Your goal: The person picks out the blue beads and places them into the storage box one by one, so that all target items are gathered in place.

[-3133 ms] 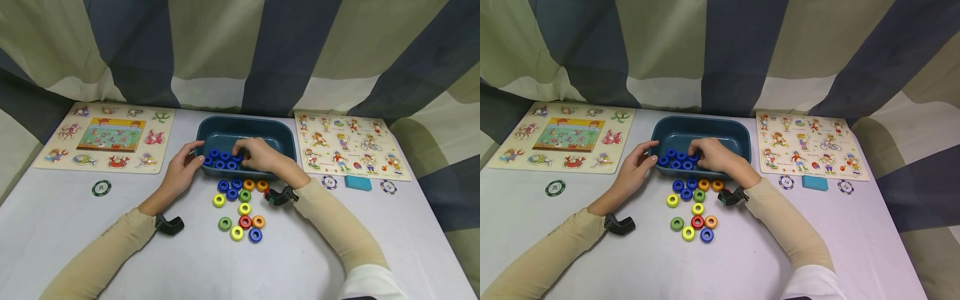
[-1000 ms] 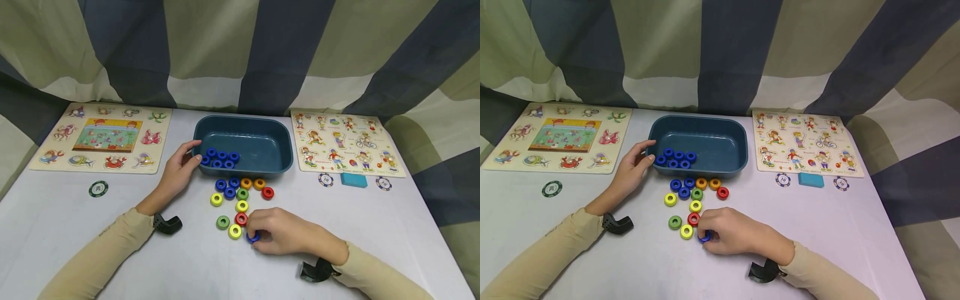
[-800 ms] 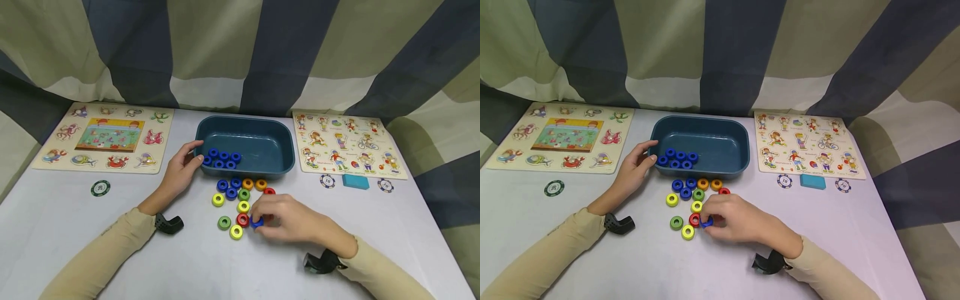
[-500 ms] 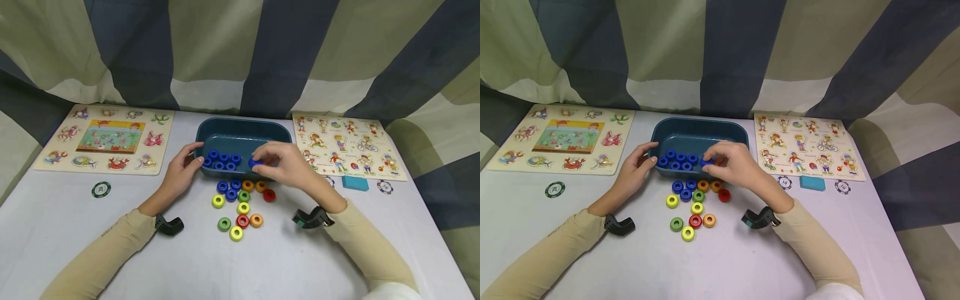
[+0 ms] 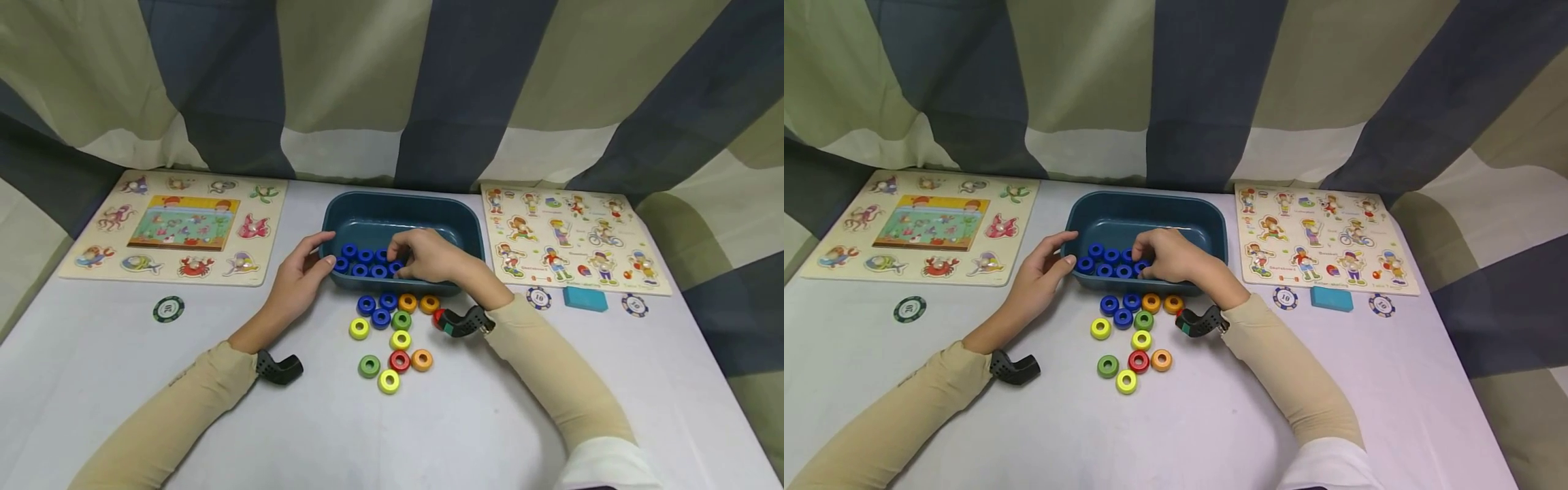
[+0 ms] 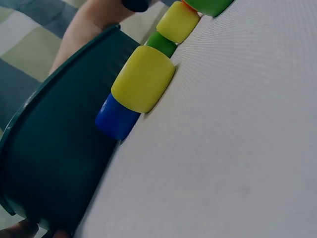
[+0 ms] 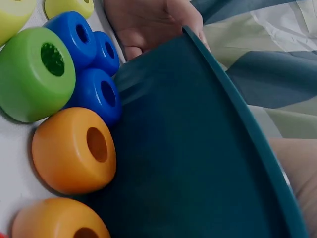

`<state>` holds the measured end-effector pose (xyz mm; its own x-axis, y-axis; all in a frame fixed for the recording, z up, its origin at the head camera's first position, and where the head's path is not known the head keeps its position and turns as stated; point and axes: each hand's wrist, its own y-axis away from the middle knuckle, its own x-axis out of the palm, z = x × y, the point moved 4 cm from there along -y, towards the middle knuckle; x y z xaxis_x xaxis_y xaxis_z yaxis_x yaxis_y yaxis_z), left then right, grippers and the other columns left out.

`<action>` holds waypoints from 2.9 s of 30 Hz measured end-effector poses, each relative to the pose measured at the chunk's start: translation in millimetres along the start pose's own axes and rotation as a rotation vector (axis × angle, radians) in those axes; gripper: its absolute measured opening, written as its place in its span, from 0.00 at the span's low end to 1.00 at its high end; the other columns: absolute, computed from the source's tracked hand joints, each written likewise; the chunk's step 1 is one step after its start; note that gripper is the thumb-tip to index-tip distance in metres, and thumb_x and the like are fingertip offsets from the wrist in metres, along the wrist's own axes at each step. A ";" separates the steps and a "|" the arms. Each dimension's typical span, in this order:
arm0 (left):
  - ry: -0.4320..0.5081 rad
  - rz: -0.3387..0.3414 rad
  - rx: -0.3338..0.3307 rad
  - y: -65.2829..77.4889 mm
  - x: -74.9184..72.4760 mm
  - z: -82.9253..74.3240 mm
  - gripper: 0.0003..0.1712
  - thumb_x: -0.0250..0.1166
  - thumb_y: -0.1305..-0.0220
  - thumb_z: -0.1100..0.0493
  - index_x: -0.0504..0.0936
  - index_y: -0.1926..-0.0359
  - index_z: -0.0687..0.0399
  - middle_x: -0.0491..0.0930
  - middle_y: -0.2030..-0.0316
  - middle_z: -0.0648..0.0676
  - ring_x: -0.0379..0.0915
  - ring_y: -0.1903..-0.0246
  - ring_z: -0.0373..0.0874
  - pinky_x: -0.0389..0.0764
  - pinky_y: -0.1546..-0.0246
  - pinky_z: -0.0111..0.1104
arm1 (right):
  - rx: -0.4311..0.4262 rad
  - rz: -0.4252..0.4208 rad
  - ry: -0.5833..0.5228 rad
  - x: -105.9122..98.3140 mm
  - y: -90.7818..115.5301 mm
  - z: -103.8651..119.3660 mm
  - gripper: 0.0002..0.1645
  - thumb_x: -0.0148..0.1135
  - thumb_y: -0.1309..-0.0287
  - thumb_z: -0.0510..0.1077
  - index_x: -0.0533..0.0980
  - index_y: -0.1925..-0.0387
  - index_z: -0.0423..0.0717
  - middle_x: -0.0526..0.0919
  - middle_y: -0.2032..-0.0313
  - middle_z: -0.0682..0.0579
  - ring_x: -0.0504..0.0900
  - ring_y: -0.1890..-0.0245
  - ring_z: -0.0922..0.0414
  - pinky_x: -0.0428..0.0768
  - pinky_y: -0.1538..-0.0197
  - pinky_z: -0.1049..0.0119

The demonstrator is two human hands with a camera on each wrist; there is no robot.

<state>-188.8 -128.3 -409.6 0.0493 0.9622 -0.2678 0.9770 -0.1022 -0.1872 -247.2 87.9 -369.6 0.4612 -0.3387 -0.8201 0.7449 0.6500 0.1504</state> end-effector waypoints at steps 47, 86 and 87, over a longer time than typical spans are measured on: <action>-0.003 -0.001 0.012 -1.6 0.0 1.6 0.23 0.55 0.28 0.59 0.70 0.34 0.53 0.68 0.33 0.55 0.66 0.33 0.52 0.68 0.31 0.43 | -0.198 -0.129 0.151 52.0 71.9 49.4 0.15 0.62 0.46 0.39 0.82 0.55 0.48 0.84 0.54 0.54 0.82 0.53 0.60 0.82 0.47 0.63; 0.005 0.006 -0.008 -0.5 0.4 0.4 0.23 0.55 0.28 0.59 0.69 0.34 0.53 0.67 0.32 0.55 0.67 0.34 0.52 0.69 0.33 0.42 | -0.013 -0.282 -0.041 -23.7 13.7 -2.1 0.09 0.66 0.41 0.42 0.83 0.59 0.45 0.87 0.61 0.49 0.77 0.74 0.58 0.76 0.70 0.67; 0.004 0.006 -0.008 -0.6 0.5 0.7 0.24 0.55 0.28 0.59 0.69 0.34 0.53 0.67 0.32 0.55 0.67 0.34 0.52 0.69 0.32 0.42 | 0.000 -0.258 -0.033 -21.2 11.9 -5.7 0.08 0.66 0.42 0.42 0.83 0.60 0.45 0.87 0.61 0.49 0.76 0.74 0.57 0.75 0.70 0.67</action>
<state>-189.5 -127.9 -410.3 0.0564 0.9625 -0.2655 0.9783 -0.1063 -0.1776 -250.8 106.7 -353.6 0.2715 -0.5149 -0.8131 0.8399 0.5394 -0.0611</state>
